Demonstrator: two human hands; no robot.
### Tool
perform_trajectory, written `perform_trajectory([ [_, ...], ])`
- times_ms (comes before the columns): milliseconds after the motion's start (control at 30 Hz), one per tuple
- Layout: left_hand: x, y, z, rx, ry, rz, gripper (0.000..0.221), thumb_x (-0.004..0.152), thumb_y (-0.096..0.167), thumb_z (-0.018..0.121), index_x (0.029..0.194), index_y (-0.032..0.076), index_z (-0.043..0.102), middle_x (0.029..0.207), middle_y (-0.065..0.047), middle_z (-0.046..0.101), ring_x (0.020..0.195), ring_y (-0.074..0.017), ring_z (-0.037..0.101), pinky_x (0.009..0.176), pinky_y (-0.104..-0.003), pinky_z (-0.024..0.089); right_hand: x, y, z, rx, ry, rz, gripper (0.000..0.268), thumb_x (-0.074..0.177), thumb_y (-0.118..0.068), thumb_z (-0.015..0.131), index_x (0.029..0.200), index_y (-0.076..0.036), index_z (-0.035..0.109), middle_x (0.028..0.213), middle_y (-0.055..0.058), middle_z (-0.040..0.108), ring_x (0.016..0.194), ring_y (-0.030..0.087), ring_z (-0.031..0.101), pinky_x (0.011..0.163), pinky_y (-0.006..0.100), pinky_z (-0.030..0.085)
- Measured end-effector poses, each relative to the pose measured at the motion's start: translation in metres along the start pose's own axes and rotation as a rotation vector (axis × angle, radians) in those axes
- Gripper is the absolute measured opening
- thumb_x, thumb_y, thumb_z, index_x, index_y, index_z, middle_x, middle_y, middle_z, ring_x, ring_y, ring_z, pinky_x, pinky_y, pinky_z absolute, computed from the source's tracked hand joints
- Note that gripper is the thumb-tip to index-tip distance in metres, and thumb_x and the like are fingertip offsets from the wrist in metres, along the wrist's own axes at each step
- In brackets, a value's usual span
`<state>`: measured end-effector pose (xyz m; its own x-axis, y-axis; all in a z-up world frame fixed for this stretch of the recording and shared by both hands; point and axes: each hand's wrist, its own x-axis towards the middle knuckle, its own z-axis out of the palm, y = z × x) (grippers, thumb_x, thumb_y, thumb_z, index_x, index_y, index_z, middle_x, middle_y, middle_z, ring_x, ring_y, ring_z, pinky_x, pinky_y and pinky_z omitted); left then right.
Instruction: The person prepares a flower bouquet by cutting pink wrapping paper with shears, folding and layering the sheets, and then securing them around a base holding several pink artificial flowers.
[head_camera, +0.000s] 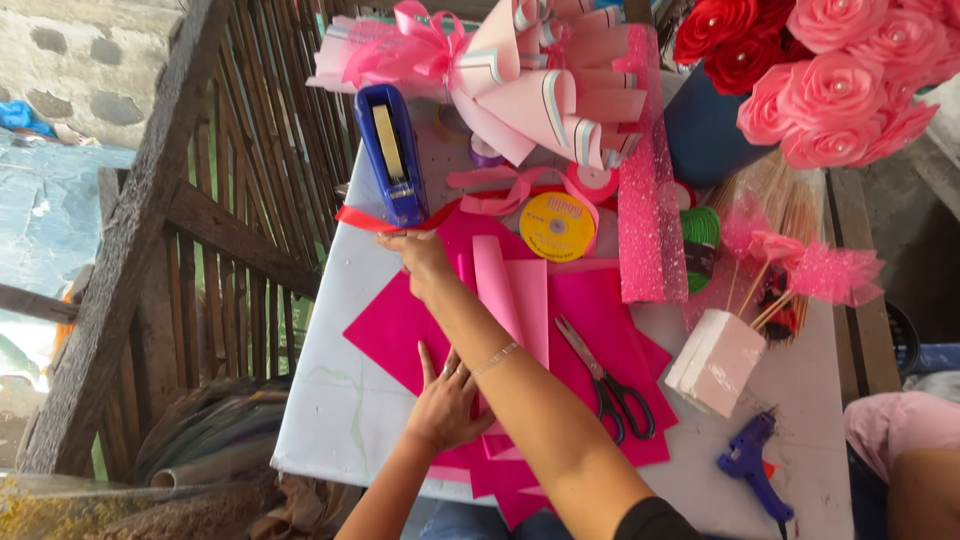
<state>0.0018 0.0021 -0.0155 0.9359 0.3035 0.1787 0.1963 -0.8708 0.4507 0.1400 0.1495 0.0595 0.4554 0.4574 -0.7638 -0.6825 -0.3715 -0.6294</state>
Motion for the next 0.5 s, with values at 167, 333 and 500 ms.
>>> perform_trajectory([
  [167,-0.002,0.001,-0.001,-0.049,0.0,-0.085,0.102,0.074,0.052,0.071,0.156,0.008,0.03,0.156,-0.007,0.043,0.156,-0.0345,0.016,0.114,-0.08,-0.002,-0.114,0.005,-0.087,0.003,-0.217,-0.77,0.012,0.087,-0.013,0.082,0.095,-0.005,0.077,0.075,0.008,0.07,0.065,0.008,0.058,0.056,0.022,0.047],
  [333,0.002,0.003,-0.01,-0.131,-0.034,-0.133,0.109,0.072,0.05,0.076,0.159,0.015,0.022,0.163,0.002,0.036,0.156,-0.0284,0.014,0.116,-0.076,-0.007,-0.059,0.105,-0.184,-0.114,-0.117,-0.703,0.039,0.09,-0.005,0.077,0.125,-0.001,0.06,0.08,0.014,0.071,0.064,0.014,0.063,0.048,0.019,0.044],
  [500,0.003,0.0,-0.004,-0.253,0.01,-0.169,0.11,0.066,0.044,0.084,0.154,0.016,0.027,0.159,0.003,0.043,0.156,-0.0274,0.02,0.116,-0.075,-0.009,-0.045,0.137,-0.198,-0.296,0.004,-0.634,0.053,0.086,-0.002,0.076,0.129,-0.006,0.045,0.078,0.011,0.074,0.06,0.012,0.063,0.049,0.02,0.047],
])
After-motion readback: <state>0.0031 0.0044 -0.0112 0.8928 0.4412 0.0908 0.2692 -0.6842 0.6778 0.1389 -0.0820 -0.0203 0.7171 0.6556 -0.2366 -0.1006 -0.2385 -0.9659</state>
